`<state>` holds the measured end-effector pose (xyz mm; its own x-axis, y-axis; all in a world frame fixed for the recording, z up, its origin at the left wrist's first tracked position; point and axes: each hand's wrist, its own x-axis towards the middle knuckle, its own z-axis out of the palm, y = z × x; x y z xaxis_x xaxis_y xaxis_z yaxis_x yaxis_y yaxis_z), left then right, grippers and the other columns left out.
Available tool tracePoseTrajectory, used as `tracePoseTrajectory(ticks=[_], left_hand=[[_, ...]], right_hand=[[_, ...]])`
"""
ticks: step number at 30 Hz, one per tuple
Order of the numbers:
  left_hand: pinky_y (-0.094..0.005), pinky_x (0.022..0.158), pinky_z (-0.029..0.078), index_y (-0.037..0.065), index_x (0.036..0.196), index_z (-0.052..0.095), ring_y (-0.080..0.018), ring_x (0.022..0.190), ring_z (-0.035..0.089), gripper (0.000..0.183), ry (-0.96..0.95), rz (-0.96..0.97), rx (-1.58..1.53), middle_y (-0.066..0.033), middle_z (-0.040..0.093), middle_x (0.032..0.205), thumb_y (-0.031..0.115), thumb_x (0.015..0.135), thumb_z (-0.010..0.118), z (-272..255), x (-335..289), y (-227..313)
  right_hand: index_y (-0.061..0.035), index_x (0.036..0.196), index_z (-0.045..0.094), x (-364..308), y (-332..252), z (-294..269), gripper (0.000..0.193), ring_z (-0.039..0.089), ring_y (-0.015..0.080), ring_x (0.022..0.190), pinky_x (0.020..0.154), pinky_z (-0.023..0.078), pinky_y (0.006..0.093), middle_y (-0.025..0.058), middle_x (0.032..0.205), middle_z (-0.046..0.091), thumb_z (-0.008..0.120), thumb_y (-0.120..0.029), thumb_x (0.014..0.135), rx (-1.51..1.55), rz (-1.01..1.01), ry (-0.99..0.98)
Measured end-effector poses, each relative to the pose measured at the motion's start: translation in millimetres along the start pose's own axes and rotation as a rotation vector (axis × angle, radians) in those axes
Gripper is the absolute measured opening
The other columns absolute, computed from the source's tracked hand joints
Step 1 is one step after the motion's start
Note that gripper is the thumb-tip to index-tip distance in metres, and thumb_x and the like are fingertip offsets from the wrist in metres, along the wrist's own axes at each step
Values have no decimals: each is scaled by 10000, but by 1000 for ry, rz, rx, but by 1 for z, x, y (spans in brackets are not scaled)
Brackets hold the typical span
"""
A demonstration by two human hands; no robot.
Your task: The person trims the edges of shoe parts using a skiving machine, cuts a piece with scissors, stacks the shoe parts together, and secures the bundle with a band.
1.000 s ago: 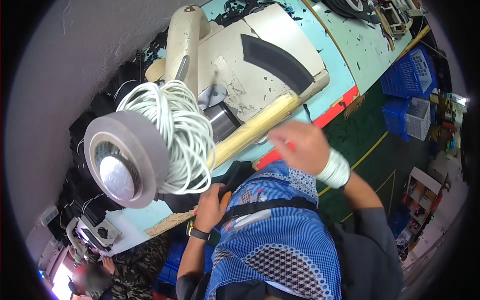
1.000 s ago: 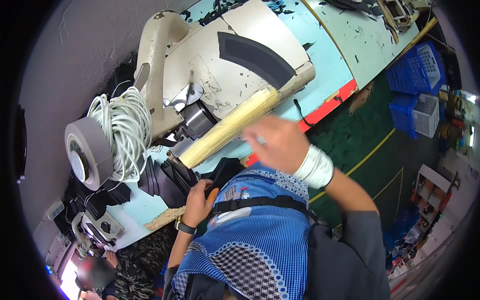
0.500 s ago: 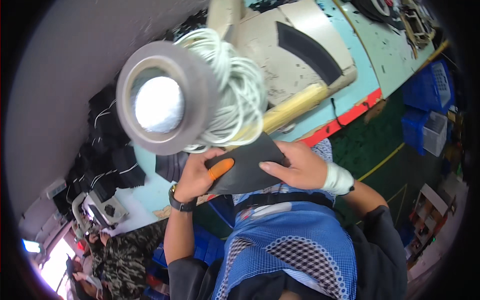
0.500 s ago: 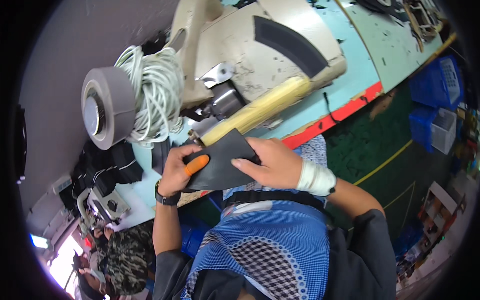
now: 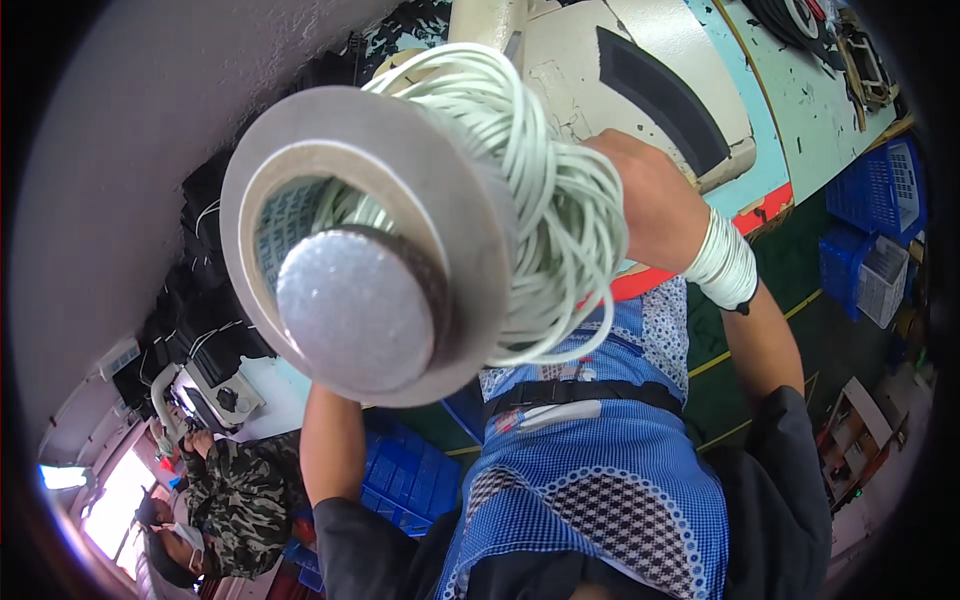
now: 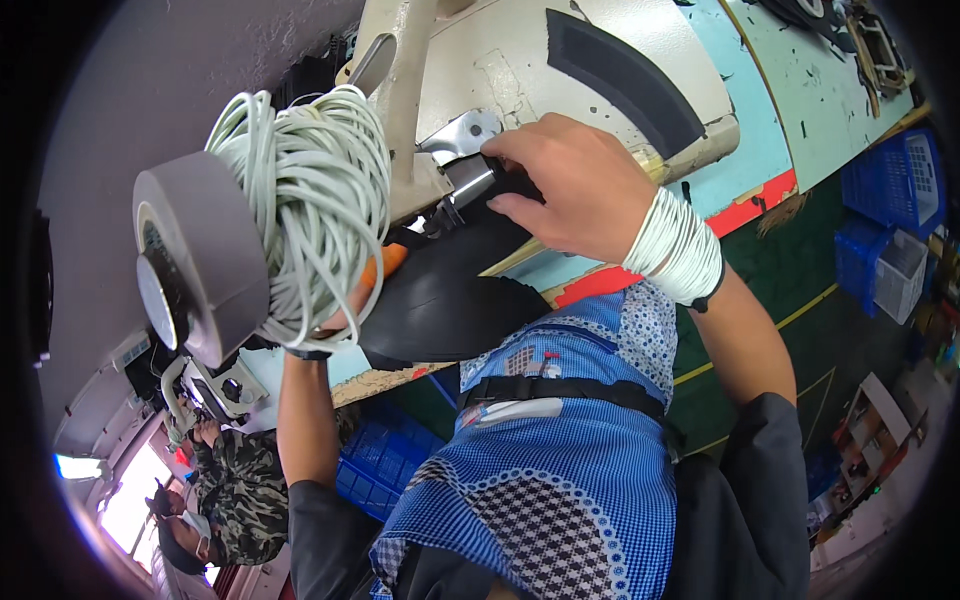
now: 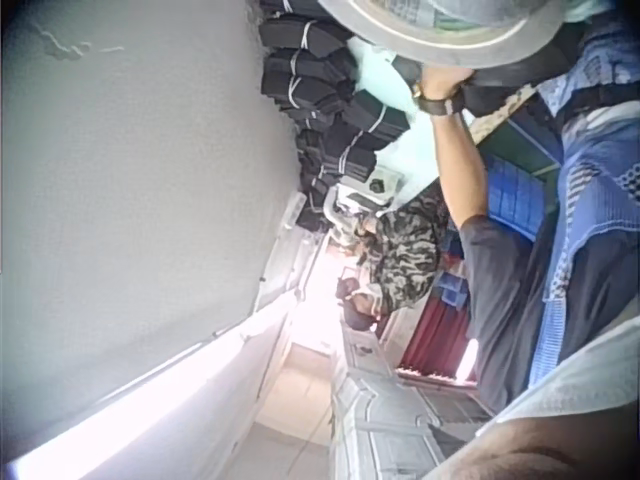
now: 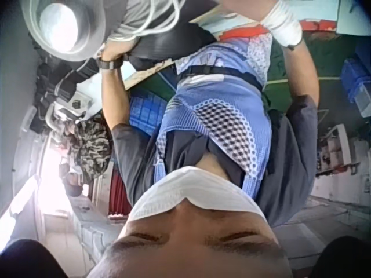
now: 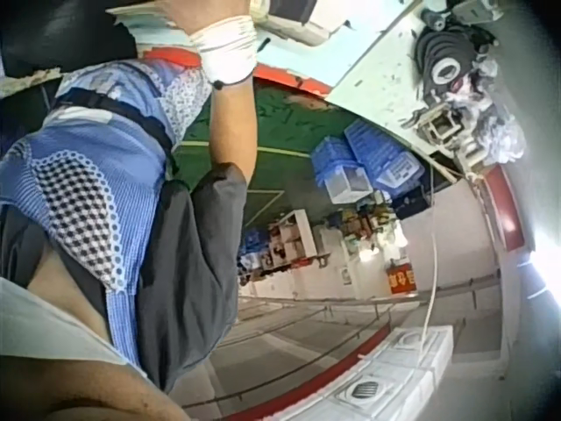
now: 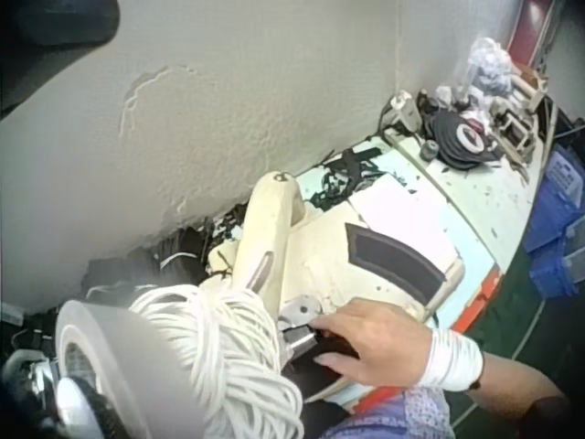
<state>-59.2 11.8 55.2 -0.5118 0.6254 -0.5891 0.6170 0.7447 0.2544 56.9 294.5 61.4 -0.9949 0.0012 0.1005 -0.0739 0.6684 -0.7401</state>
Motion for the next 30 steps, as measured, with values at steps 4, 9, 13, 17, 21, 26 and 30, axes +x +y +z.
tracePoseTrajectory(ticks=[4, 9, 13, 17, 21, 26, 30], left_hand=[[-373, 1014, 440, 45, 1265, 557, -260, 1157, 541, 442, -456, -258, -577, -197, 586, 1204, 338, 935, 583, 1, -13, -8], [-422, 886, 471, 33, 1091, 632, -320, 1002, 610, 313, -10, 156, -871, -184, 656, 1062, 262, 878, 621, 45, -23, -59], [-460, 783, 497, 24, 952, 692, -367, 877, 664, 219, 152, 392, -744, -174, 712, 949, 202, 832, 651, 65, -2, -58], [-365, 840, 468, 42, 1044, 675, -242, 925, 618, 257, -28, 311, -556, -128, 673, 988, 249, 924, 580, 68, 13, -36], [-276, 883, 436, 29, 1012, 627, -164, 918, 564, 212, 6, -45, -877, -60, 602, 961, 223, 958, 562, 47, -30, -36], [-233, 783, 413, 13, 920, 641, -123, 827, 518, 214, 319, -763, -2221, 1, 581, 868, 224, 951, 620, 24, -14, -51], [-242, 741, 429, 12, 897, 660, -111, 791, 526, 212, 21, -363, -1307, 10, 595, 835, 218, 942, 641, 40, -4, -24]], right_hand=[[1, 824, 638, -3, -14, -47, 59, 627, 322, 646, 621, 507, 384, 137, 791, 642, 682, -7, 785, -72, -12, 1], [6, 847, 655, -10, 0, -65, 68, 644, 295, 782, 688, 523, 358, 134, 843, 661, 694, -14, 795, -386, -52, 176], [9, 900, 685, -11, -2, -19, 195, 652, 338, 792, 727, 524, 395, 164, 842, 673, 707, -158, 802, 2, -2, -79], [-1, 877, 677, -5, -4, -12, 159, 628, 346, 744, 707, 505, 400, 157, 786, 646, 699, -137, 797, -24, 32, -84], [4, 861, 667, -14, -20, -68, 92, 629, 279, 700, 656, 511, 347, 134, 813, 645, 696, 13, 774, -205, -46, 231], [-2, 1020, 662, -31, 6, -39, 259, 629, 330, 883, 777, 522, 393, 162, 950, 645, 728, -70, 779, -391, -31, 59], [9, 1045, 622, -8, -8, -1, 366, 607, 337, 870, 770, 495, 420, 157, 878, 637, 735, -176, 750, -28, -15, -26]])
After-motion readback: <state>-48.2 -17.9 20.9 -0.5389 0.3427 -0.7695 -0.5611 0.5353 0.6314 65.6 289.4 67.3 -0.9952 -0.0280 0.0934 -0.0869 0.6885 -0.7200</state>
